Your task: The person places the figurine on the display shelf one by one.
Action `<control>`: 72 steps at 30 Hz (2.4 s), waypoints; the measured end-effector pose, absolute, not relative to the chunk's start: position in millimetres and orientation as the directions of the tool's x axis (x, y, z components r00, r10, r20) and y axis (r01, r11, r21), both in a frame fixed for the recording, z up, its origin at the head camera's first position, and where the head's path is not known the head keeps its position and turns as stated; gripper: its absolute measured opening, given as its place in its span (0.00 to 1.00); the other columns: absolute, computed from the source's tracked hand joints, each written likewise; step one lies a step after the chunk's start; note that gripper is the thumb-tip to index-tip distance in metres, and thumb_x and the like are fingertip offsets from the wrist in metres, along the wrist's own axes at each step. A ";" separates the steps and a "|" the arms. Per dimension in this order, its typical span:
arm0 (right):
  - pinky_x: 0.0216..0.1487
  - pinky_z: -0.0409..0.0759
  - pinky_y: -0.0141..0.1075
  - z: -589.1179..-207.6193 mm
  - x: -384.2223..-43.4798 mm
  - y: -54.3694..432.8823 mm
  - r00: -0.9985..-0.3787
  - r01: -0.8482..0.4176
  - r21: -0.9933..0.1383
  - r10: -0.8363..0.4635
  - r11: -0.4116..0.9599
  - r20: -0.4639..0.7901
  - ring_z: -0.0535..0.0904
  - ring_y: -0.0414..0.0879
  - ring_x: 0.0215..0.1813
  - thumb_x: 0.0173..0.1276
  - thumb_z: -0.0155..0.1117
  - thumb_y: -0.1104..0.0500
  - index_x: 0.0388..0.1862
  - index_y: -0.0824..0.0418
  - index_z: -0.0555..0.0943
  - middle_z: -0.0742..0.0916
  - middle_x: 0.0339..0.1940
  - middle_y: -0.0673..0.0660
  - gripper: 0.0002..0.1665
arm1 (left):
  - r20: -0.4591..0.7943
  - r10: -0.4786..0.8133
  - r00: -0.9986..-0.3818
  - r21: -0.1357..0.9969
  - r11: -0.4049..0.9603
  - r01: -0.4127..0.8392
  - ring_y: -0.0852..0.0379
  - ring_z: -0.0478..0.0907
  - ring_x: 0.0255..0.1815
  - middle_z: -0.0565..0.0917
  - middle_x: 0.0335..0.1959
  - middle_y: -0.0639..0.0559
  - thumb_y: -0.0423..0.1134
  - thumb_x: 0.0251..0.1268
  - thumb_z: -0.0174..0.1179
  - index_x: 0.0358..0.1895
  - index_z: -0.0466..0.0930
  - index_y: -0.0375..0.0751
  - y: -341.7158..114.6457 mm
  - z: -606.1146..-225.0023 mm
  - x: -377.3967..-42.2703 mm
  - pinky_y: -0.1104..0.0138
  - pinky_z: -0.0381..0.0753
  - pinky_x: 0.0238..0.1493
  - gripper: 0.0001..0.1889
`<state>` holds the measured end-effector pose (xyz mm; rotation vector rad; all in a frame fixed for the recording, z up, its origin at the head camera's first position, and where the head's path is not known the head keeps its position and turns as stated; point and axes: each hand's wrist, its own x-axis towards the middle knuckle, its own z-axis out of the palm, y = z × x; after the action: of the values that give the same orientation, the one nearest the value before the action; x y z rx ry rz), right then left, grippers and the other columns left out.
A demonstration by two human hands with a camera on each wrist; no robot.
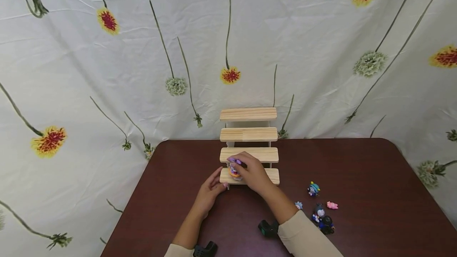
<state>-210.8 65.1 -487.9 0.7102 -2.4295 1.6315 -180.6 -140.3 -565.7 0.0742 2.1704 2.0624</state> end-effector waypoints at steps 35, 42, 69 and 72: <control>0.64 0.78 0.39 -490.1 -202.3 69.0 -0.909 -0.371 -0.890 -0.300 0.264 0.290 0.81 0.48 0.62 0.71 0.68 0.56 0.61 0.56 0.83 0.88 0.56 0.52 0.21 | -0.068 0.144 -0.987 0.997 0.044 -0.062 0.48 0.81 0.62 0.79 0.66 0.37 0.40 0.70 0.65 0.79 0.60 0.47 -140.1 -566.6 -181.8 0.70 0.79 0.58 0.37; 0.69 0.73 0.54 -487.9 -196.9 71.1 -0.924 -0.345 -0.893 -0.271 0.290 0.268 0.77 0.53 0.68 0.68 0.72 0.53 0.68 0.53 0.78 0.83 0.64 0.53 0.30 | -0.065 0.146 -0.987 0.996 0.067 -0.056 0.53 0.83 0.59 0.80 0.65 0.38 0.42 0.71 0.64 0.80 0.59 0.47 -140.2 -565.0 -180.7 0.71 0.79 0.57 0.37; 0.68 0.75 0.46 -489.7 -179.4 95.7 -0.929 -0.362 -0.911 -0.155 0.197 0.336 0.76 0.55 0.68 0.69 0.70 0.60 0.66 0.63 0.77 0.81 0.65 0.60 0.28 | -0.066 0.138 -0.988 0.996 0.065 -0.057 0.54 0.83 0.56 0.81 0.64 0.37 0.42 0.70 0.65 0.80 0.59 0.47 -140.2 -566.8 -181.5 0.72 0.79 0.56 0.38; 0.69 0.75 0.44 -490.1 -176.5 100.5 -0.928 -0.368 -0.906 -0.147 0.208 0.343 0.76 0.52 0.67 0.69 0.70 0.59 0.66 0.63 0.77 0.81 0.65 0.60 0.27 | -0.070 0.140 -0.988 0.996 0.062 -0.062 0.54 0.83 0.56 0.81 0.64 0.38 0.42 0.70 0.65 0.80 0.59 0.48 -140.0 -567.2 -181.3 0.73 0.79 0.55 0.38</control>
<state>-176.5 100.5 -490.1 0.4952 -2.2941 1.8030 -181.3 -140.0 -567.2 0.0807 2.1770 2.0543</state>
